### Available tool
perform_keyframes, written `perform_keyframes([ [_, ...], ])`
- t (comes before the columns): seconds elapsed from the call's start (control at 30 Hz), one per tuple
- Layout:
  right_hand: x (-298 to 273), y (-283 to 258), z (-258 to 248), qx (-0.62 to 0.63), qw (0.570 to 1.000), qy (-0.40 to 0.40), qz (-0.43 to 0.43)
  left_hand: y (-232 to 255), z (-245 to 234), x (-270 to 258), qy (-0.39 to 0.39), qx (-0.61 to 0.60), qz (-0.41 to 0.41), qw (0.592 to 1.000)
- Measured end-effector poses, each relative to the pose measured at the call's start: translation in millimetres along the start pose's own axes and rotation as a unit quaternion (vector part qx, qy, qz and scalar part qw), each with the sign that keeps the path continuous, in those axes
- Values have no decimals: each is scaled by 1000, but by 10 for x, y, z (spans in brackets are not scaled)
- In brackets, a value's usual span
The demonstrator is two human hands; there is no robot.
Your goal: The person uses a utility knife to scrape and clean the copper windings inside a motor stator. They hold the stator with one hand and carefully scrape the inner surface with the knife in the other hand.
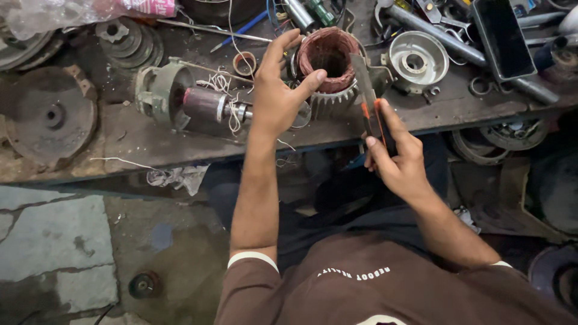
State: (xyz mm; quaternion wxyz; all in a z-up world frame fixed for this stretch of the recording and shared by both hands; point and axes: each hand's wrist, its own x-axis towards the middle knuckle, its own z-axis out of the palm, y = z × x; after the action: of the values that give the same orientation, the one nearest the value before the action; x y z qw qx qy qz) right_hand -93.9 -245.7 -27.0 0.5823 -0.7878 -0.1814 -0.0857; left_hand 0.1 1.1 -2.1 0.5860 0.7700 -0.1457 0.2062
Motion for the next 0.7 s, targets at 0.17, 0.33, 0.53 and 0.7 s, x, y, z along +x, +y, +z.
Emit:
perform_keyframes([
  [0.17, 67, -109, 119, -17, 999, 25, 26, 12, 2, 0, 2, -5, 5, 1000],
  [0.33, 95, -144, 132, -11, 999, 21, 23, -5, -2, -8, 8, 7, 12, 1000],
  [0.53, 97, -112, 132, -12, 1000, 17, 19, -2, 5, -6, 9, 14, 18, 1000],
  [0.7, 121, -53, 159, 44, 998, 12, 39, 38, -7, -2, 14, 8, 32, 999],
])
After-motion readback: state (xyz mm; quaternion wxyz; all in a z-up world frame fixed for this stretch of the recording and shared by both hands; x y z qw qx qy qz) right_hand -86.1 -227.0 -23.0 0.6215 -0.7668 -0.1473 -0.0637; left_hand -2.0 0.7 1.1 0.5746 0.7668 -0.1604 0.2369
